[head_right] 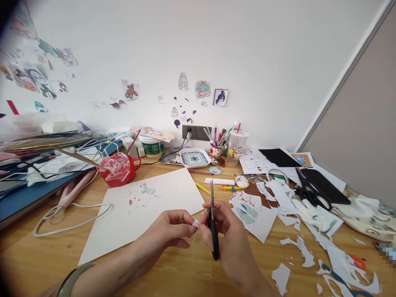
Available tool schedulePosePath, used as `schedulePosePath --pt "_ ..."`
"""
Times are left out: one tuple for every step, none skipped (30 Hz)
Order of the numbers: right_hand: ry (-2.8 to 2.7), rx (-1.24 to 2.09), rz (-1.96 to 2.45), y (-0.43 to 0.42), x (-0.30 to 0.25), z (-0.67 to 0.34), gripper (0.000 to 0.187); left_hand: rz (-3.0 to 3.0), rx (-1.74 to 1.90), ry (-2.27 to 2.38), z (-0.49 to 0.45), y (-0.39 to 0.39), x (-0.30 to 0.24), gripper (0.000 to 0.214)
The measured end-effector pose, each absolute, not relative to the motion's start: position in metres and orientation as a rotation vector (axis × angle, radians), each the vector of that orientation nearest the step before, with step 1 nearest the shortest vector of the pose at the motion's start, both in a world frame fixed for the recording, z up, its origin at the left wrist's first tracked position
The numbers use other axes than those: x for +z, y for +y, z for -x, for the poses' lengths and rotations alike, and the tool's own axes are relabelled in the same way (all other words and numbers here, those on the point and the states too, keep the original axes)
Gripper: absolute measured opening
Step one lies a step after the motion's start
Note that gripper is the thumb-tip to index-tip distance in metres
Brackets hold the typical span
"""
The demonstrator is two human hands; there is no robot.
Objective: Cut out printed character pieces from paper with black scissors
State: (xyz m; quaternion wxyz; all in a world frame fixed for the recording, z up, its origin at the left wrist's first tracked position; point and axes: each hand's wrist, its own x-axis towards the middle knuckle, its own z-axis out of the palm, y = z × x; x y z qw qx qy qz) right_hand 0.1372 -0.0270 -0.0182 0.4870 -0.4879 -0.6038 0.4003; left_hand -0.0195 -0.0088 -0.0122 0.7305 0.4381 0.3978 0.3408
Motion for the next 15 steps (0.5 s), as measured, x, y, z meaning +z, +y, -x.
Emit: schedulePosePath --pt "-1.486 0.995 1.2 -0.026 -0.017 -0.138 0.024 -0.995 0.738 0.883 0.021 -0.008 -0.01 0.014" --pt "-1.504 1.02 1.208 -0.025 -0.016 -0.138 0.024 -1.027 0.731 0.892 0.022 -0.007 -0.008 0.014" --pt "-1.519 1.046 1.211 -0.025 -0.015 -0.138 0.024 -1.058 0.733 0.901 0.023 -0.006 -0.006 0.013" --pt "-1.53 1.071 1.208 -0.024 -0.014 -0.138 0.024 -1.086 0.738 0.913 0.023 -0.005 -0.005 0.013" --pt "-1.543 1.095 1.203 -0.024 -0.012 -0.138 0.024 -1.109 0.743 0.923 0.024 -0.005 -0.003 0.012" --pt "-1.557 1.113 1.204 -0.024 -0.009 -0.137 0.024 -1.131 0.748 0.932 0.024 -0.004 -0.002 0.012" --pt "-1.569 1.122 1.211 -0.025 -0.006 -0.136 0.025 -1.148 0.752 0.942 0.024 -0.004 -0.002 0.012" --pt "-1.579 1.122 1.222 -0.025 -0.003 -0.135 0.025 -1.158 0.759 0.951 0.025 -0.004 -0.001 0.011" --pt "-1.589 1.118 1.233 -0.025 -0.001 -0.134 0.025 -1.166 0.764 0.96 0.025 -0.004 -0.001 0.011" --pt "-1.594 1.111 1.237 -0.025 0.002 -0.133 0.026 -1.169 0.769 0.967 0.025 -0.004 0.0 0.011" --pt "-1.593 1.107 1.236 -0.025 0.004 -0.133 0.026 -1.17 0.771 0.973 0.025 -0.005 0.0 0.01" --pt "-1.586 1.107 1.23 -0.024 0.006 -0.132 0.027 -1.169 0.769 0.976 0.025 -0.005 0.001 0.01" --pt "-1.575 1.108 1.219 -0.023 0.007 -0.132 0.028 -1.167 0.765 0.978 0.025 -0.006 0.001 0.01" --pt "-1.562 1.108 1.207 -0.022 0.008 -0.132 0.028 -1.164 0.76 0.977 0.025 -0.006 0.001 0.009" --pt "-1.541 1.103 1.194 -0.021 0.008 -0.132 0.028 -1.161 0.76 0.976 0.026 -0.007 0.001 0.009"
